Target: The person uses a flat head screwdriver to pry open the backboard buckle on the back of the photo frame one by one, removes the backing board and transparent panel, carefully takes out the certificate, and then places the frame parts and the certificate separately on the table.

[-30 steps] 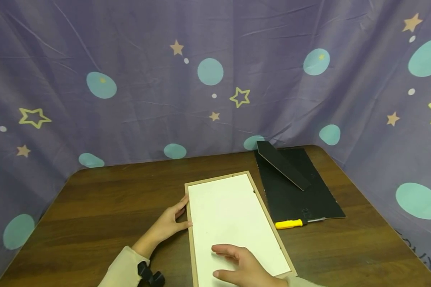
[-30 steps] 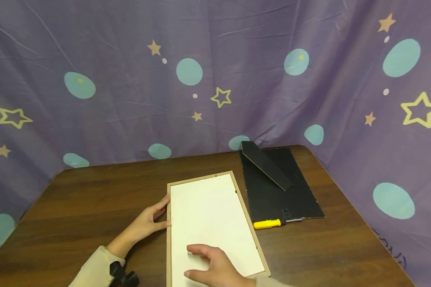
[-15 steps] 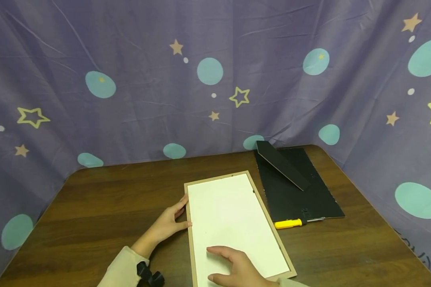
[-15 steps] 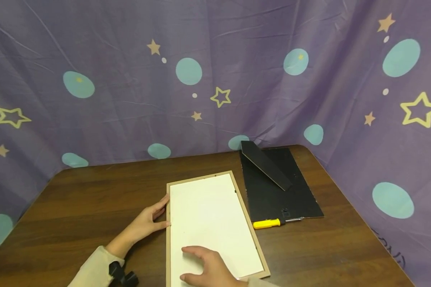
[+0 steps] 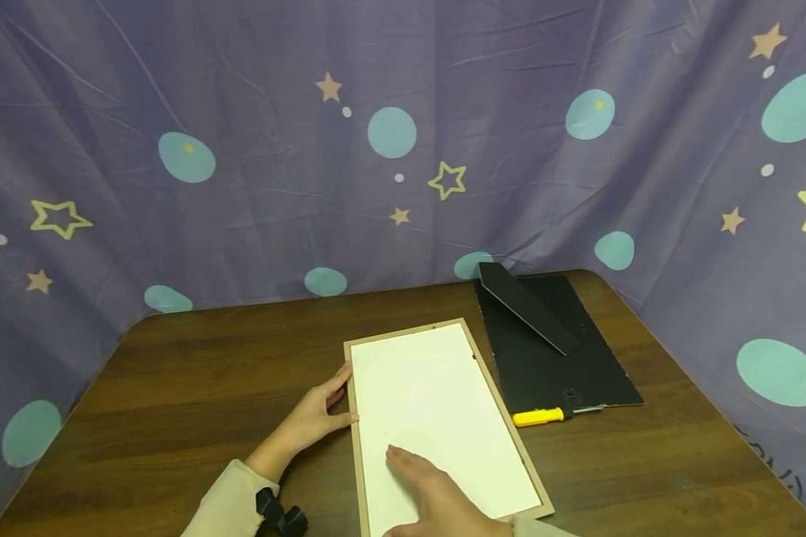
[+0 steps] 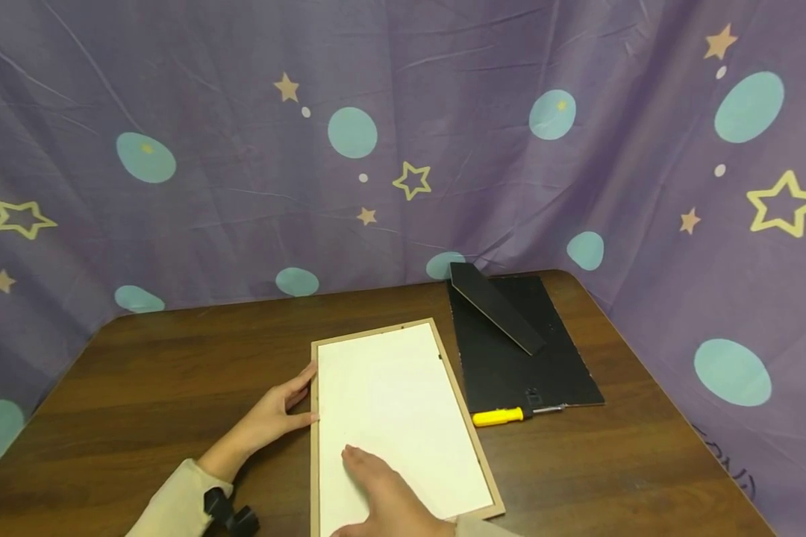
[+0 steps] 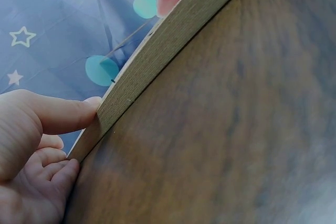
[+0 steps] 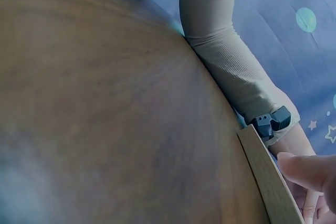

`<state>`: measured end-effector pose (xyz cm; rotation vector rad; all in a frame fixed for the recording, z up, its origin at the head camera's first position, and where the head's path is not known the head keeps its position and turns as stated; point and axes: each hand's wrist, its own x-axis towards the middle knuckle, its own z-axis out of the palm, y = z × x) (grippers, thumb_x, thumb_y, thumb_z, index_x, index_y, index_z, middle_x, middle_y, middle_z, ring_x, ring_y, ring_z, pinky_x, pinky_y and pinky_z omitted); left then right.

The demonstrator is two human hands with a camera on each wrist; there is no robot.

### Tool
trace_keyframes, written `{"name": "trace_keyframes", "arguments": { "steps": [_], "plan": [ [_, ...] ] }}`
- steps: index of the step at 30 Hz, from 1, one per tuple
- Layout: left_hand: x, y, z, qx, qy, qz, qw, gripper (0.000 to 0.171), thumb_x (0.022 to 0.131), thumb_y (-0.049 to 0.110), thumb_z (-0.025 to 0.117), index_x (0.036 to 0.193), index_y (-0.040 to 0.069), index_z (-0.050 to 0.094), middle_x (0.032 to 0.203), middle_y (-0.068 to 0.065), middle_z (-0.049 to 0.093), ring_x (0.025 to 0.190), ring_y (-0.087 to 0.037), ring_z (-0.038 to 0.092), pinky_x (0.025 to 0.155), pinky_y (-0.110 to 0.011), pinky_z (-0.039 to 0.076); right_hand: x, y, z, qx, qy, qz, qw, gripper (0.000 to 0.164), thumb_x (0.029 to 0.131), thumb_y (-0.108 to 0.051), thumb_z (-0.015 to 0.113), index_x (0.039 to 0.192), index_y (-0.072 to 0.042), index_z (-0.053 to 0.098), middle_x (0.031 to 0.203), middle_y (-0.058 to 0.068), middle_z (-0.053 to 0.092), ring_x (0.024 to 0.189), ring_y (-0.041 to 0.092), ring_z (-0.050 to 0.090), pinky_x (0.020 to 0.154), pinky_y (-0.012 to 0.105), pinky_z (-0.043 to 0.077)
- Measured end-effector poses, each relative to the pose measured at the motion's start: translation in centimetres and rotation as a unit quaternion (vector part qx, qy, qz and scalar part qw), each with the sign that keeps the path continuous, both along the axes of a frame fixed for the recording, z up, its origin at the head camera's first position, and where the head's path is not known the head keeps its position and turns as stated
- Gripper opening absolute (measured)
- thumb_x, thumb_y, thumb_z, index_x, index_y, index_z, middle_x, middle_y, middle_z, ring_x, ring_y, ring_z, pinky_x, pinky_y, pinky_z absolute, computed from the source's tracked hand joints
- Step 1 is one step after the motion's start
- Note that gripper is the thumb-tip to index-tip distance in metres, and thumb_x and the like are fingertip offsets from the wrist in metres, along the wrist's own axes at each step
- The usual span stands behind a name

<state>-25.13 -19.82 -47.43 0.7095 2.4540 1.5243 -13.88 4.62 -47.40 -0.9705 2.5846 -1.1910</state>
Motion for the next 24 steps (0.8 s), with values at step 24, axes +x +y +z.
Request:
{"name": "trace_keyframes", "arguments": {
  "steps": [24],
  "plan": [
    [-0.06,0.08,-0.05,-0.001,0.002,0.000,1.0000,0.083,0.081,0.003,0.072,0.145,-0.010,0.020,0.153,-0.024,0.012,0.140,-0.036,0.015,0.109,-0.045,0.027,-0.43,0.11,-0.15,0.067,0.076,0.045,0.994,0.081,0.073,-0.031,0.079,0.137,0.003,0.044,0.142,0.017,0.045,0.130,0.028,0.044,0.104,0.039,0.043]
  ]
}}
